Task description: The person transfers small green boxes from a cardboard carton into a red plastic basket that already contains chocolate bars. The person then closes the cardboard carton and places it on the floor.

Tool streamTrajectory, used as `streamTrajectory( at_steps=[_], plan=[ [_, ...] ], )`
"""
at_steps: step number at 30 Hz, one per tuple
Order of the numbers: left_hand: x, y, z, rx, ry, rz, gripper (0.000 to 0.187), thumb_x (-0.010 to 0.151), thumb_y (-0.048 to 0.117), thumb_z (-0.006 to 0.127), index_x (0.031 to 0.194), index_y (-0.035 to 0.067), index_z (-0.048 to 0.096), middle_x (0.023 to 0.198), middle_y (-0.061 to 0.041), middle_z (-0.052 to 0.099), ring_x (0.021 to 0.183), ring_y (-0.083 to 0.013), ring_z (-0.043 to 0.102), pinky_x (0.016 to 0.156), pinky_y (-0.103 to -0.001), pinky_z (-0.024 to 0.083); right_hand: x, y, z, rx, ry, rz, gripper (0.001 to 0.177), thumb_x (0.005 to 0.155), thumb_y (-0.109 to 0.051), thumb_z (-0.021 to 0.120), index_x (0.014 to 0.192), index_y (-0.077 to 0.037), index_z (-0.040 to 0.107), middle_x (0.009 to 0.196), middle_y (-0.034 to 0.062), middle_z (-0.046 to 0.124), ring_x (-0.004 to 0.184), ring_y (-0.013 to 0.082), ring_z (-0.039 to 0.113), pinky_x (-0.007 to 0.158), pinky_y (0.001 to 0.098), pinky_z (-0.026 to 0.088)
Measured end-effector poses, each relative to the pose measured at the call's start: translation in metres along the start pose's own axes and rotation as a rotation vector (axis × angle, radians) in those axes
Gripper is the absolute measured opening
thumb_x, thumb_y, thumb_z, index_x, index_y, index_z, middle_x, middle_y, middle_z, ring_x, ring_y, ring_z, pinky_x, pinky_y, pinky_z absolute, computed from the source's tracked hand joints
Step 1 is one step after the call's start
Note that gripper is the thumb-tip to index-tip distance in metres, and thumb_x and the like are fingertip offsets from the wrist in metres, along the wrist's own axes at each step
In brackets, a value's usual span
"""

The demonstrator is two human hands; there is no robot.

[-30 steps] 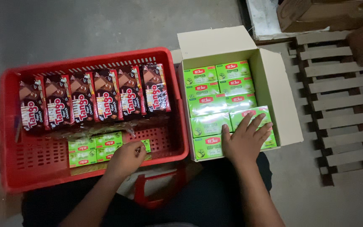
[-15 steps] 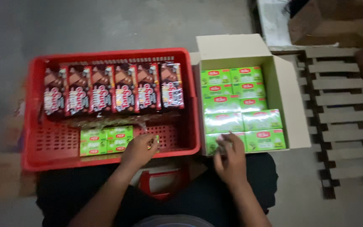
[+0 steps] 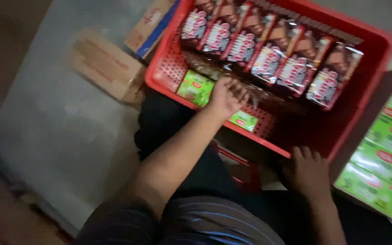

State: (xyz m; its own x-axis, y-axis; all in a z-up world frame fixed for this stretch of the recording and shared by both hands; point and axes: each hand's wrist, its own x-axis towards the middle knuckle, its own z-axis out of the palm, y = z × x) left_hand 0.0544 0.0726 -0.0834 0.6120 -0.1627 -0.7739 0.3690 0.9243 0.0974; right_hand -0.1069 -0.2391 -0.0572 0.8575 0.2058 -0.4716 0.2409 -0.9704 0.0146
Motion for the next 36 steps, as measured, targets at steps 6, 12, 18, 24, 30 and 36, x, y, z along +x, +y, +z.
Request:
streamTrajectory(
  at_steps=[6, 12, 18, 24, 30, 36],
  plan=[
    [-0.014, 0.002, 0.013, 0.134, 0.071, -0.013, 0.008, 0.083, 0.026, 0.057, 0.077, 0.022, 0.056, 0.068, 0.003, 0.056, 0.066, -0.0176, 0.059, 0.081, -0.039, 0.052, -0.005, 0.007, 0.004, -0.072, 0.147, -0.049, 0.046, 0.088, -0.058, 0.054, 0.111, -0.018, 0.056, 0.121, 0.0089, 0.062, 0.109, 0.0367, 0.063, 0.089, 0.0502, 0.050],
    [-0.038, 0.009, 0.046, 1.890, -0.160, 0.280, 0.027, 0.093, 0.043, 0.054, 0.084, 0.018, 0.057, 0.087, -0.001, 0.065, 0.079, -0.0181, 0.062, 0.073, -0.037, 0.043, -0.013, -0.001, 0.004, 0.016, 0.215, -0.037, 0.046, 0.086, -0.050, 0.054, 0.118, -0.017, 0.056, 0.139, 0.0096, 0.057, 0.121, 0.0380, 0.058, 0.097, 0.0537, 0.047],
    [0.054, -0.019, 0.015, 2.921, -0.803, -0.199, 0.074, 0.091, 0.056, 0.065, 0.145, 0.007, 0.054, 0.150, -0.011, 0.055, 0.133, -0.0308, 0.055, 0.106, -0.042, 0.046, -0.013, 0.000, 0.001, -0.047, 0.052, -0.024, 0.042, 0.088, -0.027, 0.047, 0.130, -0.023, 0.053, 0.149, 0.0064, 0.051, 0.140, 0.0320, 0.048, 0.102, 0.0490, 0.048],
    [0.108, -0.049, -0.006, 3.192, -0.607, -0.483, 0.075, 0.083, 0.071, 0.069, 0.140, 0.023, 0.063, 0.144, 0.002, 0.063, 0.129, -0.0241, 0.062, 0.096, -0.041, 0.054, -0.018, -0.012, -0.018, 0.025, -0.026, -0.001, 0.050, 0.085, -0.032, 0.054, 0.134, -0.030, 0.048, 0.159, -0.0081, 0.042, 0.152, 0.0279, 0.035, 0.104, 0.0524, 0.044],
    [0.152, -0.054, -0.061, 3.067, -0.822, -0.384, 0.104, 0.082, 0.066, 0.077, 0.157, 0.010, 0.034, 0.166, -0.016, 0.024, 0.138, -0.0429, 0.043, 0.102, -0.060, 0.050, -0.025, -0.013, -0.007, -0.068, -0.068, 0.034, 0.055, 0.079, -0.053, 0.049, 0.132, -0.040, 0.049, 0.165, -0.0113, 0.036, 0.152, 0.0244, 0.037, 0.102, 0.0481, 0.049],
    [0.181, -0.050, -0.125, 3.275, -0.549, -0.076, 0.072, 0.082, 0.041, 0.063, 0.149, 0.020, 0.045, 0.142, -0.008, 0.053, 0.131, -0.0211, 0.050, 0.112, -0.039, 0.033, -0.031, -0.022, -0.015, -0.021, -0.164, 0.102, 0.050, 0.076, -0.051, 0.048, 0.125, -0.041, 0.048, 0.166, -0.0124, 0.033, 0.158, 0.0217, 0.031, 0.109, 0.0476, 0.043]
  ],
)
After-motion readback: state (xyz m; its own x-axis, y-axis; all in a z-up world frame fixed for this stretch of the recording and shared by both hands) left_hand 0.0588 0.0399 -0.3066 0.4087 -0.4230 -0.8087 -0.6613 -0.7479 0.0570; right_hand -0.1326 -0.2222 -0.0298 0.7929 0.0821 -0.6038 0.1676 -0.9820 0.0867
